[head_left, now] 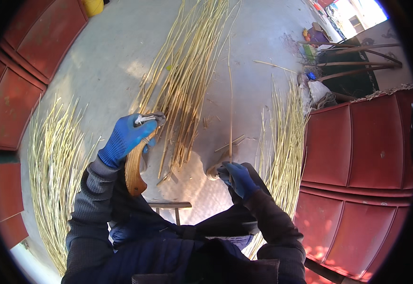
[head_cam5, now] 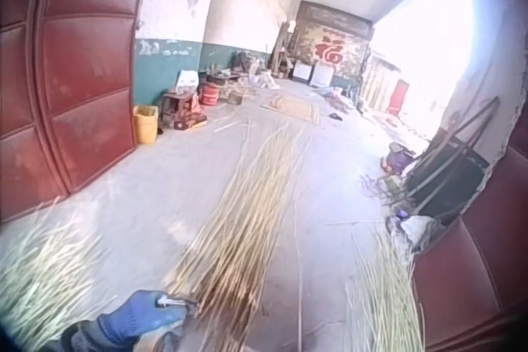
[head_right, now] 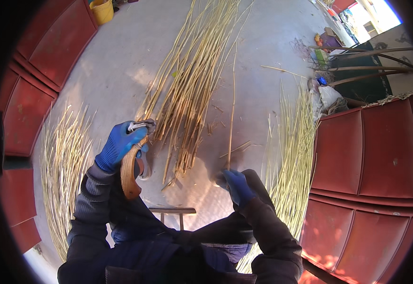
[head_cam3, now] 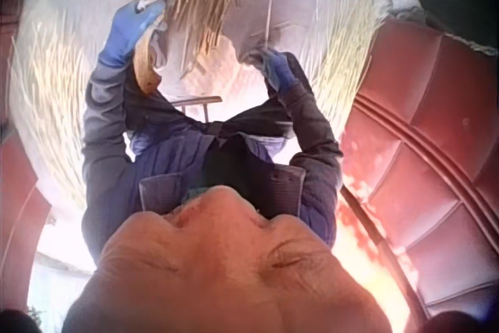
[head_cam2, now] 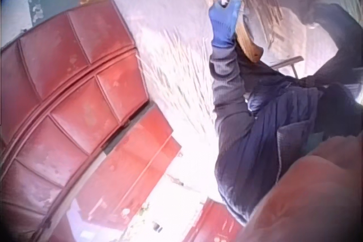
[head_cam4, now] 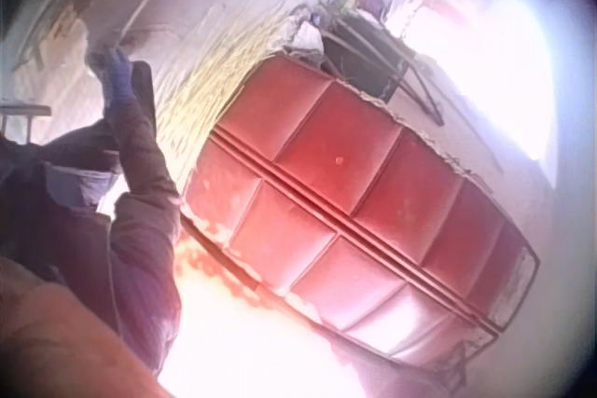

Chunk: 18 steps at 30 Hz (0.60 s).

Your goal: The person sits on the floor and uses a curved knife to peel thin strips from bamboo rods. The peeled strips are placed in a pile on the floor, and the person continues the process with multiple rods.

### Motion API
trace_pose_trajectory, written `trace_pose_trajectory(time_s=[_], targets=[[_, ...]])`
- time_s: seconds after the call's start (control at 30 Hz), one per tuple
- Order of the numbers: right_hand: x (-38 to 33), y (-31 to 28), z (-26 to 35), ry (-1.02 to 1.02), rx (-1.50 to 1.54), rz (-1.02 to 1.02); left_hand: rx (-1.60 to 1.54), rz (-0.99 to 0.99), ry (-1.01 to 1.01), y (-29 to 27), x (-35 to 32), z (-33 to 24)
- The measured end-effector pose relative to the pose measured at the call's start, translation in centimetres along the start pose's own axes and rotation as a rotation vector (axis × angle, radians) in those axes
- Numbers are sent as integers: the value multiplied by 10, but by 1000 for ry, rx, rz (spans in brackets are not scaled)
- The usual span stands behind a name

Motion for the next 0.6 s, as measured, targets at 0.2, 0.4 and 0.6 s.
trace_pose_trajectory(time_s=[0.2,0.4,0.6], targets=[[-44,51,-15,-300,-231,141,-35,23,136,3,-9,-22],[13,53,29,-219,296,197,7,0,145,-7,-12,-14],[-82,91,20,-344,107,498,47,-26,34,-20,-15,0]])
Point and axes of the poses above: each hand's wrist, its own x-axis towards the middle knuckle, its own y-axis out of the palm, z = x × y, the point moved 9 cm from there along x, towards the middle knuckle, and after that the axes turned 15 degrees about y, right-handed, at the moved point
